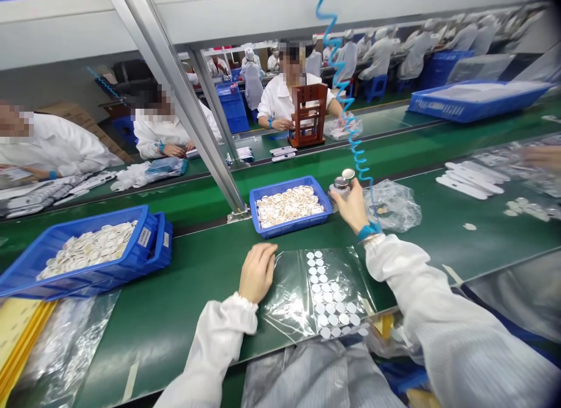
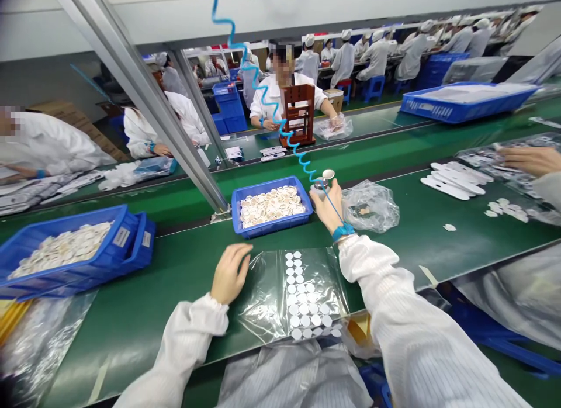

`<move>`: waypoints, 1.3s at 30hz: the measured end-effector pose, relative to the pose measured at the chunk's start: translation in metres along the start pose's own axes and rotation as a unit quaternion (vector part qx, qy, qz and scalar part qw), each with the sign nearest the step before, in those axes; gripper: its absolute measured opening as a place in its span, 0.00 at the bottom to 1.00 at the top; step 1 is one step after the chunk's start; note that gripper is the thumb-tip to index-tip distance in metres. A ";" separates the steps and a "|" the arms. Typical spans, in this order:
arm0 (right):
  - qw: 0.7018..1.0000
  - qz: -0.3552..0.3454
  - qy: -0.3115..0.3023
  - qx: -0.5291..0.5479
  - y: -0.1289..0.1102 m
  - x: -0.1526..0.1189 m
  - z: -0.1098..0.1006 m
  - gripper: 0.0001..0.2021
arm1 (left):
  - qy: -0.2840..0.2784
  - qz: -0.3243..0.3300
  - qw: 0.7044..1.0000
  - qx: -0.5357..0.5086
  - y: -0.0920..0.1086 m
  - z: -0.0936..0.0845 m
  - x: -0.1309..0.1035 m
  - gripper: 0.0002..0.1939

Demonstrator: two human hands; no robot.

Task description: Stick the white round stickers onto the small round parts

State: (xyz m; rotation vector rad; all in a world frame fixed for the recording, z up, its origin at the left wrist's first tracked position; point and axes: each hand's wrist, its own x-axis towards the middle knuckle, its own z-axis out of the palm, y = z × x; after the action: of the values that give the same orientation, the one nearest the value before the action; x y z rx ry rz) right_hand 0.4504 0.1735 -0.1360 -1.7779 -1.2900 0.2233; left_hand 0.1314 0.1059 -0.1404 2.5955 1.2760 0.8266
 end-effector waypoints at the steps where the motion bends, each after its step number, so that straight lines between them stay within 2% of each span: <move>1: 1.000 -0.009 0.000 0.000 -0.004 -0.012 -0.008 0.35 | -0.007 -0.013 1.000 -0.003 0.002 -0.001 -0.013 0.13; 3: 0.999 -0.024 -0.022 -0.006 -0.009 -0.043 -0.026 0.30 | -0.017 -0.049 0.999 -0.002 0.001 0.001 -0.031 0.12; 5: 0.997 -0.029 -0.065 -0.022 -0.004 -0.078 -0.043 0.25 | -0.021 -0.088 0.996 -0.002 -0.004 0.004 -0.039 0.13; 8: 0.991 0.021 -0.112 -0.071 0.019 -0.120 -0.060 0.22 | -0.041 -0.130 0.990 -0.018 -0.013 0.011 -0.035 0.08; 10: 0.982 0.049 -0.157 -0.092 0.036 -0.134 -0.062 0.16 | -0.063 -0.149 0.986 -0.035 -0.016 0.014 -0.029 0.08; 13: 0.967 0.061 -0.227 -0.096 0.049 -0.131 -0.052 0.13 | -0.076 -0.184 0.979 -0.048 -0.020 0.014 -0.023 0.09; 16: 0.959 0.061 -0.259 -0.095 0.044 -0.108 -0.033 0.13 | -0.054 -0.227 0.971 -0.041 -0.025 0.011 -0.022 0.09; 20: 0.961 0.053 -0.258 -0.089 0.031 -0.067 -0.015 0.14 | -0.013 -0.269 0.963 -0.032 -0.031 0.010 -0.019 0.10; 24: 0.964 0.061 -0.244 -0.088 0.029 -0.047 -0.014 0.15 | 0.014 -0.290 0.957 -0.022 -0.034 0.015 -0.013 0.10; 27: 0.958 0.071 -0.267 -0.080 0.033 -0.057 -0.018 0.14 | 0.018 -0.297 0.954 -0.019 -0.039 0.019 -0.007 0.09; 31: 0.958 0.073 -0.275 -0.043 0.039 -0.087 -0.025 0.15 | 0.015 -0.301 0.953 -0.020 -0.045 0.020 -0.001 0.05; 35: 0.971 0.096 -0.219 0.021 0.041 -0.101 -0.033 0.18 | 0.011 -0.286 0.958 -0.027 -0.040 0.016 -0.014 0.04; 37: 0.975 0.114 -0.185 0.050 0.038 -0.101 -0.037 0.20 | 0.022 -0.278 0.960 -0.029 -0.034 0.010 -0.025 0.06; 39: 0.973 0.124 -0.179 0.076 0.030 -0.100 -0.040 0.22 | 0.047 -0.272 0.961 -0.028 -0.028 0.000 -0.031 0.10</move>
State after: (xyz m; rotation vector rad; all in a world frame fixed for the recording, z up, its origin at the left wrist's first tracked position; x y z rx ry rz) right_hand 0.4508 0.0665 -0.1689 -1.8177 -1.2516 0.7940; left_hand 0.0966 0.0994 -0.1629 2.0113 1.8361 0.8589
